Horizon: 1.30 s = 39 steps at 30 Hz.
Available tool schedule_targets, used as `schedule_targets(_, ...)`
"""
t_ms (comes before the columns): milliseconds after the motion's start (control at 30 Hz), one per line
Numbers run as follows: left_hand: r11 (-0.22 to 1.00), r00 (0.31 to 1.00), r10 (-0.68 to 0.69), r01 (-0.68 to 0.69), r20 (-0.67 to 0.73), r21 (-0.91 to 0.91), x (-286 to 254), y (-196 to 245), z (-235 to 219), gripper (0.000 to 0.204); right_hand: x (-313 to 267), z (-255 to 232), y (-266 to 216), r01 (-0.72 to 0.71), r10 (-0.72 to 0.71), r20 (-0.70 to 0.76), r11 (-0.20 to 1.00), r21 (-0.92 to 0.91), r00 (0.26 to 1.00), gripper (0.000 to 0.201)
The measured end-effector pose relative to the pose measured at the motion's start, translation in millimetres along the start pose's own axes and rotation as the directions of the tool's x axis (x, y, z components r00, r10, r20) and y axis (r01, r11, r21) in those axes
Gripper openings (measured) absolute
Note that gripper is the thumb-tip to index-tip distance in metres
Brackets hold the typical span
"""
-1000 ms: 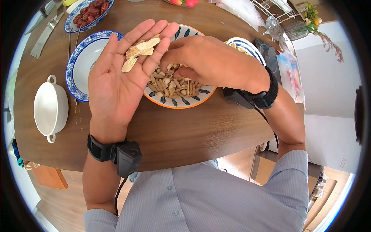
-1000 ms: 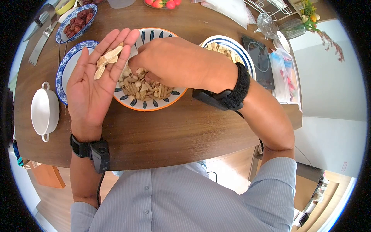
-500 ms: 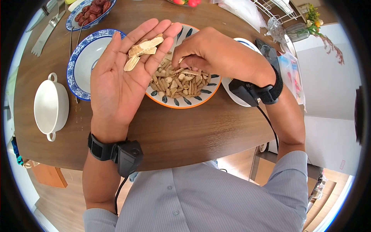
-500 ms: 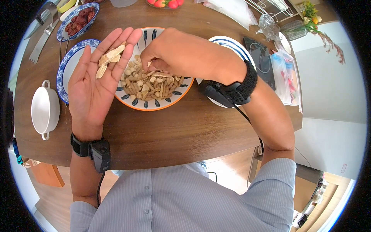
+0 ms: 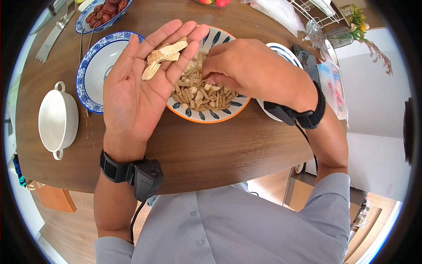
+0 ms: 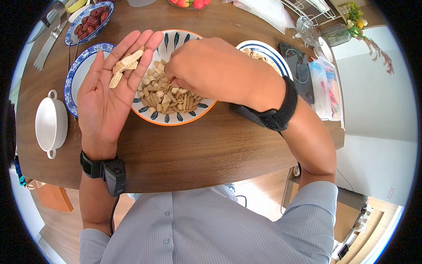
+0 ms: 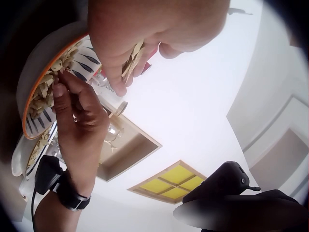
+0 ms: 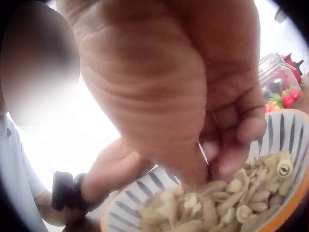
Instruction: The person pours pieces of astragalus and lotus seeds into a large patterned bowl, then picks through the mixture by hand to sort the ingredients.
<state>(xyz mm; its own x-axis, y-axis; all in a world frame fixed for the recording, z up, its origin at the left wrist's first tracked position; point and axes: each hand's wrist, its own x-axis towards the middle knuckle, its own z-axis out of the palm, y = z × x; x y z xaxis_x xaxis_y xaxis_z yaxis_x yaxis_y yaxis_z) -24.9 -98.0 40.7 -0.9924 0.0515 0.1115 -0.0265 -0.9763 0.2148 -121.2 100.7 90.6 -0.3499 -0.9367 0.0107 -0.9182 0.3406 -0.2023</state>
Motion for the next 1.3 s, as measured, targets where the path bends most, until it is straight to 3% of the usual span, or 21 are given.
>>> schedule_targets(133,1.000,1.000,0.004,-0.004,-0.005,0.006,0,0,0,0.056,-3,3,-6,-0.053,0.058,0.090,0.997,-0.060,0.994,0.013)
schedule_targets(200,1.000,1.000,0.000,0.000,-0.009,0.006,0,-1,1,0.056,-4,9,-7,0.044,-0.054,-0.068,0.989,-0.138,0.996,0.013)
schedule_targets(333,1.000,1.000,-0.003,0.003,-0.003,0.002,1,-1,0,0.056,-1,6,-5,0.043,-0.047,-0.026,0.989,-0.141,0.999,0.011)
schedule_targets(400,1.000,1.000,0.006,-0.006,-0.008,0.009,0,0,0,0.056,1,1,-4,-0.037,0.040,0.087,0.999,-0.029,0.995,0.012)
schedule_targets(833,1.000,1.000,-0.001,0.001,0.015,-0.022,0,1,0,0.057,3,-6,8,-0.079,0.066,0.163,0.994,0.073,0.984,0.012)
schedule_targets(1133,1.000,1.000,0.000,0.000,0.006,-0.010,1,0,-3,0.057,2,-20,21,-0.041,0.055,-0.094,0.988,0.148,0.994,0.012)
schedule_targets(1200,1.000,1.000,0.000,0.000,0.009,-0.007,1,0,-3,0.057,1,-28,18,-0.136,0.189,-0.171,0.950,0.282,0.967,0.013)
schedule_targets(1300,0.998,0.999,-0.042,0.043,-0.020,0.056,0,-1,-1,0.058,9,-61,-7,-0.235,0.282,-0.104,0.916,0.325,0.954,0.021)
